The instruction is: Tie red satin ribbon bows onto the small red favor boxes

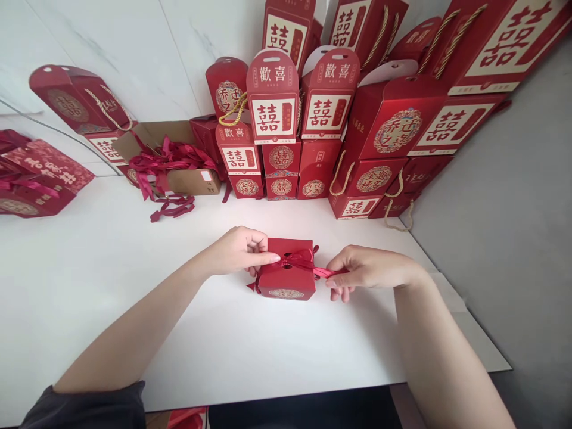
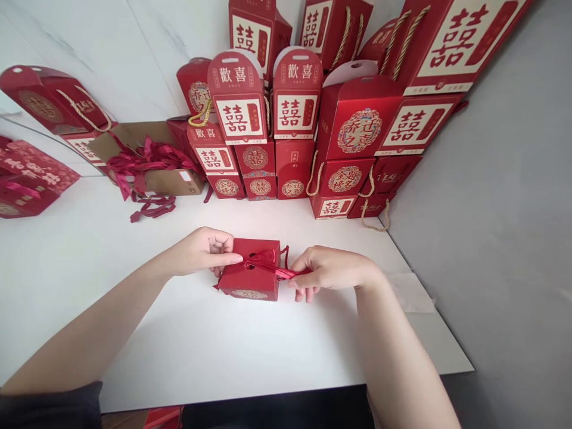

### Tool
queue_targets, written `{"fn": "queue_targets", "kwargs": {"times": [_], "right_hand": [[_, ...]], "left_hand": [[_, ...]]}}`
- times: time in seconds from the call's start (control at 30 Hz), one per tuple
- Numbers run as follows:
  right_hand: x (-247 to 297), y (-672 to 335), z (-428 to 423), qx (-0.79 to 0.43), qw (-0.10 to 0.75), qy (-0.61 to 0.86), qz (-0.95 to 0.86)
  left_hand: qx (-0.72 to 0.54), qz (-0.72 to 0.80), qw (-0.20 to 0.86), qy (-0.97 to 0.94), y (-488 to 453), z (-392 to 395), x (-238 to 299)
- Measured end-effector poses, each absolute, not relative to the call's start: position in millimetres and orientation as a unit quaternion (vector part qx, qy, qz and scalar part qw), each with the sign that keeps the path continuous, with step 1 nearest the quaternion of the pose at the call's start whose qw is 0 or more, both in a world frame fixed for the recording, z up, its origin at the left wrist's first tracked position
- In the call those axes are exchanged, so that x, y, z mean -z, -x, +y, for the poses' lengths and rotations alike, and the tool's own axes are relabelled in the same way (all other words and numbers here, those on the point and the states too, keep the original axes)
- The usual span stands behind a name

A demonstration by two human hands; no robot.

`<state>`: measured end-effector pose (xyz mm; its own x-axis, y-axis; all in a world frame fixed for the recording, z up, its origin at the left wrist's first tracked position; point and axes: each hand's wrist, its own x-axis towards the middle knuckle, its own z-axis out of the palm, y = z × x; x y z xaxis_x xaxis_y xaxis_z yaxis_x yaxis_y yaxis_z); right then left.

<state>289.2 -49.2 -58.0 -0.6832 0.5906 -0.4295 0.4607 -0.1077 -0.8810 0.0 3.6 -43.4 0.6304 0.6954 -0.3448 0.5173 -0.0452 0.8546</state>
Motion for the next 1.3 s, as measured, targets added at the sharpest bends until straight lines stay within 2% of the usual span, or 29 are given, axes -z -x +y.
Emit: {"fn": "queue_targets", "kwargs": {"times": [0.07, 0.13, 0.4, 0.5, 0.57, 0.63, 0.7, 0.87, 1.03, 1.2, 1.3], "right_hand": [[56, -298, -50, -0.604, 0.049, 0.402, -0.686], [56, -305, -49, -0.576, 0.082, 0.414, -0.701], [64, -287, -40, -0.456, 0.339, 0.489, -0.661], [66, -275, -42, -0.498, 0.312, 0.468, -0.660], [70, -266, -43, -0.496, 0.326, 0.469, -0.654], [76, -257, -44, -0.413, 0.402, 0.506, -0.641], [84, -248, -43, -0.313, 0.443, 0.538, -0.646], [100, -239, -41, -0.205, 0.401, 0.536, -0.714], [96, -239, -41, -0.273, 0.421, 0.490, -0.713], [86, -233, -45, -0.393, 0.446, 0.422, -0.684], [82, -233, -47, -0.448, 0.417, 0.393, -0.686]], "left_hand": [[-0.088, 0.413, 0.533, -0.733, 1, 3, 43], [-0.089, 0.409, 0.516, -0.748, 2, 2, 40], [-0.049, 0.432, 0.447, -0.782, 16, 1, 14], [-0.063, 0.433, 0.422, -0.794, 25, 5, 14], [-0.046, 0.412, 0.444, -0.795, 30, 5, 17], [-0.041, 0.386, 0.466, -0.796, 34, 1, 23], [-0.063, 0.373, 0.479, -0.792, 34, -6, 32], [-0.125, 0.373, 0.537, -0.746, 31, -24, 56], [-0.172, 0.398, 0.584, -0.686, 33, -41, 59], [-0.251, 0.547, 0.417, -0.681, 18, -61, 56], [-0.252, 0.561, 0.432, -0.659, 11, -71, 54]]}}
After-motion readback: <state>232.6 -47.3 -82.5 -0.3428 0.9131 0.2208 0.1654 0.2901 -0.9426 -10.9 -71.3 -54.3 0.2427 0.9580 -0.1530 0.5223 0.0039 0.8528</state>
